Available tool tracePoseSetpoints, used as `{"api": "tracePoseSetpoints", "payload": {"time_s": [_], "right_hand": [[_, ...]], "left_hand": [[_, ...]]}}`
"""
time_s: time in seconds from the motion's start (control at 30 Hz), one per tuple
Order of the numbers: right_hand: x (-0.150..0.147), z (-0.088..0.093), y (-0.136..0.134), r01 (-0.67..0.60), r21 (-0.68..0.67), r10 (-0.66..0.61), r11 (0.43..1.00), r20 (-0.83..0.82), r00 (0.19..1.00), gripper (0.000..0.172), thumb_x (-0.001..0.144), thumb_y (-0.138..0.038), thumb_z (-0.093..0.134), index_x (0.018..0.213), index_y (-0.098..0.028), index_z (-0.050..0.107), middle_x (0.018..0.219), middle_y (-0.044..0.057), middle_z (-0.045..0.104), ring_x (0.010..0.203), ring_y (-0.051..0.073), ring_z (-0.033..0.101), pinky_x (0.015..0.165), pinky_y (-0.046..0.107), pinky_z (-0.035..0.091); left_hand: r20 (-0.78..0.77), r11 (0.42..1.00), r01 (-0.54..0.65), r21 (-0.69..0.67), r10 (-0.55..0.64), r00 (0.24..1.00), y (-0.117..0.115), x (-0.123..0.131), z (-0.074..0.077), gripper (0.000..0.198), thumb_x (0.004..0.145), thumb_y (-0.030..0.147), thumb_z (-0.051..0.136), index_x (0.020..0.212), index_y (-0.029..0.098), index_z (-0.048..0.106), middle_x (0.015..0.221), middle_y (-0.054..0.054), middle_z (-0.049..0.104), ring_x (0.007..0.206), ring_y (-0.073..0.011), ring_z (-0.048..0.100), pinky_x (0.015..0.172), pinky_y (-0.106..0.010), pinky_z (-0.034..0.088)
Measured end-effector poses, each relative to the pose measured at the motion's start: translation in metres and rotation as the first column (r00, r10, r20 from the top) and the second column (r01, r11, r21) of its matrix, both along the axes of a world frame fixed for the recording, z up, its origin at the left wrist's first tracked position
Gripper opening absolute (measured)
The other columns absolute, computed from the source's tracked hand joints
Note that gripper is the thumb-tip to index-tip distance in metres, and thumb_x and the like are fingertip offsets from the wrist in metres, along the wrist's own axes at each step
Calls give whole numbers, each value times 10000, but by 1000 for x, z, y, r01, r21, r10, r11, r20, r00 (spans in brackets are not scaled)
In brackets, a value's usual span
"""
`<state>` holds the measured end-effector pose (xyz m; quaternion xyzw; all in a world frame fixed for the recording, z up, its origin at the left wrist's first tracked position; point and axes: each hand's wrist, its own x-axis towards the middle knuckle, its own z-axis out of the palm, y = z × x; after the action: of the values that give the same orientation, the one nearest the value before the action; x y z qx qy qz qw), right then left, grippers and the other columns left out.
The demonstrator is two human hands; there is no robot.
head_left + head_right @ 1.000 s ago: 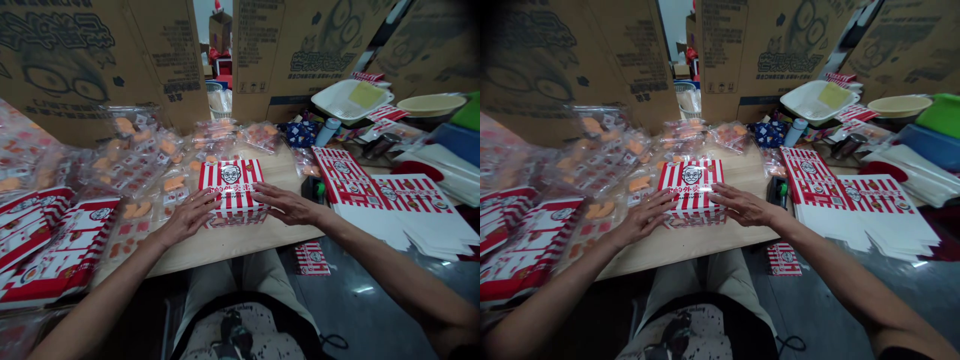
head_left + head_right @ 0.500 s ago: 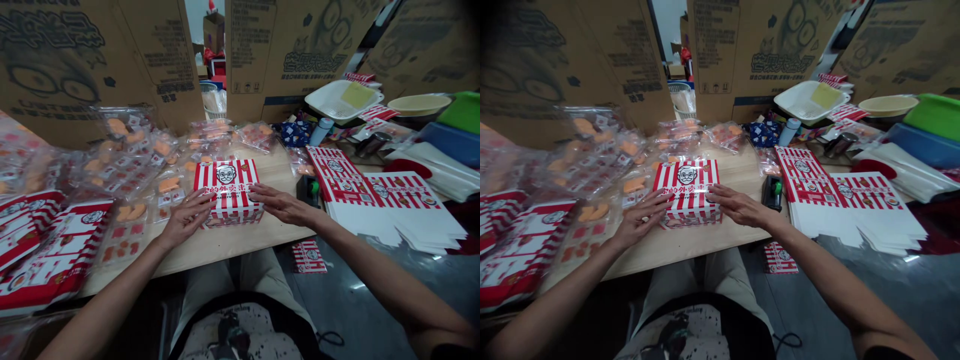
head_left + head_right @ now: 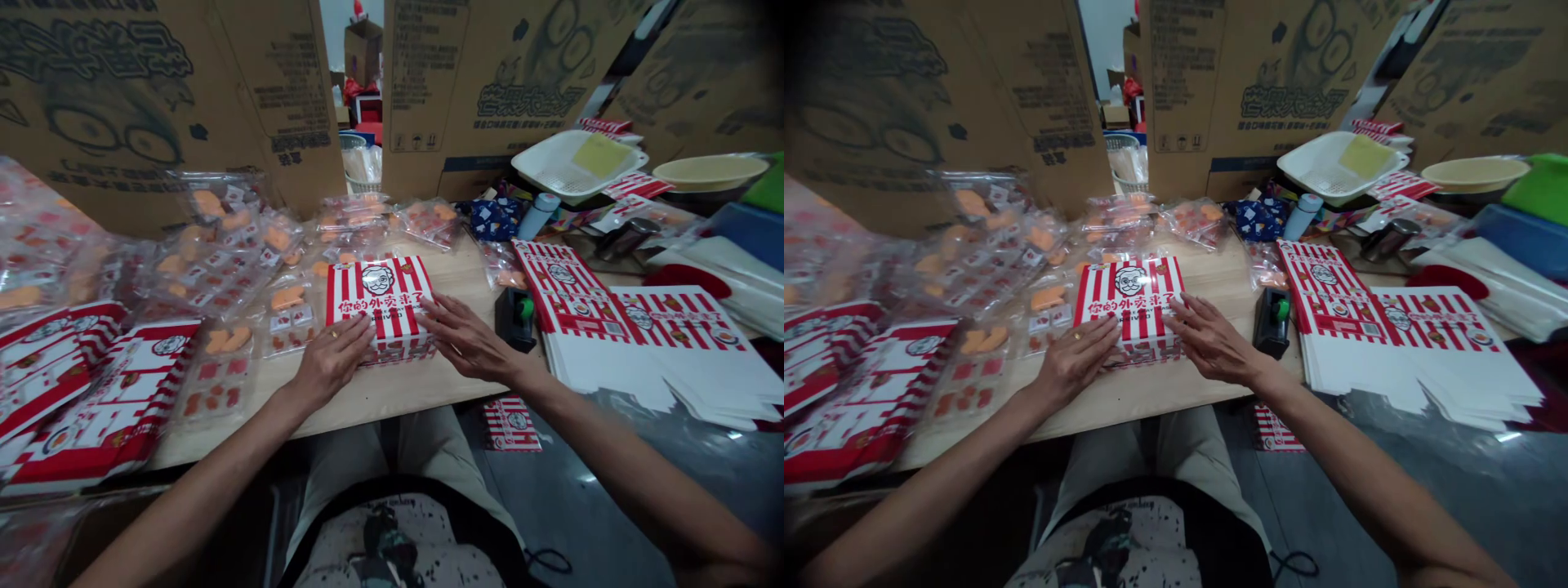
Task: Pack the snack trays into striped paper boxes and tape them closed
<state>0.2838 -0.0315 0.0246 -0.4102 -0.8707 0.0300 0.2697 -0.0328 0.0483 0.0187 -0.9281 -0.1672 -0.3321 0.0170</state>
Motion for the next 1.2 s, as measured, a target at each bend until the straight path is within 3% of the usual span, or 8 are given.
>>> {"api": "tracePoseSetpoints", "payload": {"time_s": [0.3, 0.5, 0.57, 0.63, 0.7, 0.77, 0.93, 1.2], "right_hand": [[-29, -29, 5, 95, 155, -63, 983, -198, 978, 751, 869, 0, 421, 1546, -326, 419, 1536, 41, 507, 1439, 228, 462, 1173, 538, 426], [-35, -26, -9, 282, 111, -243, 953, -275, 930, 618, 819, -22, 445, 1348, -278, 635, 1468, 59, 585, 1417, 236, 487, 1191, 526, 394], [-17, -23, -22, 515, -16, -482, 857, -380, 790, 557, 802, -38, 458, 1260, -259, 685, 1439, 77, 598, 1378, 257, 521, 1179, 519, 408], [15, -23, -38, 729, -266, -741, 631, -486, 464, 465, 779, -78, 501, 1167, -223, 712, 1369, 121, 615, 1285, 290, 587, 1117, 500, 478], [49, -25, -54, 762, -500, -860, 412, -491, 144, 372, 748, -125, 563, 1084, -186, 709, 1236, 156, 646, 1122, 307, 670, 989, 470, 570], [77, -30, -63, 702, -646, -899, 301, -437, -17, 289, 727, -161, 615, 1008, -164, 683, 1034, 143, 685, 885, 285, 723, 776, 424, 634], [91, -40, -51, 433, -870, -924, 234, -337, -178, 121, 758, -237, 673, 815, -170, 590, 684, 50, 641, 533, 204, 675, 414, 271, 524], [77, -23, -48, 231, -901, -857, 368, -425, -291, 191, 779, -279, 677, 856, -213, 515, 748, -22, 629, 544, 175, 699, 529, 315, 604]], "left_hand": [[-57, 993, -110, 47, 113, 992, -10, 16, -11, 393, 989, 210, 580, 1379, 256, 589, 1378, -122, 659, 1304, -295, 615, 1013, -480, 551], [74, 988, -77, 131, 68, 995, -7, 43, -17, 446, 971, 108, 516, 1398, 228, 563, 1344, -124, 682, 1265, -263, 647, 986, -421, 537], [131, 987, -76, 140, 58, 990, -3, 52, -20, 473, 951, 99, 540, 1402, 240, 559, 1318, -116, 699, 1229, -264, 671, 964, -412, 538], [162, 989, -76, 126, 55, 985, 0, 60, -22, 484, 942, 103, 555, 1397, 268, 564, 1320, -98, 701, 1206, -265, 685, 956, -407, 534], [165, 991, -72, 109, 54, 985, 2, 65, -22, 479, 941, 118, 563, 1386, 295, 573, 1332, -78, 697, 1201, -265, 687, 951, -403, 530], [156, 992, -71, 109, 54, 986, 1, 67, -19, 463, 940, 129, 569, 1369, 301, 585, 1328, -69, 700, 1201, -270, 686, 944, -400, 529], [126, 987, -90, 131, 73, 989, -2, 68, -14, 431, 944, 125, 560, 1342, 285, 595, 1268, -75, 729, 1185, -277, 692, 924, -405, 532], [139, 986, -114, 123, 96, 986, -2, 69, -14, 419, 959, 139, 561, 1345, 299, 591, 1167, -69, 751, 1085, -258, 720, 897, -386, 530]]}}
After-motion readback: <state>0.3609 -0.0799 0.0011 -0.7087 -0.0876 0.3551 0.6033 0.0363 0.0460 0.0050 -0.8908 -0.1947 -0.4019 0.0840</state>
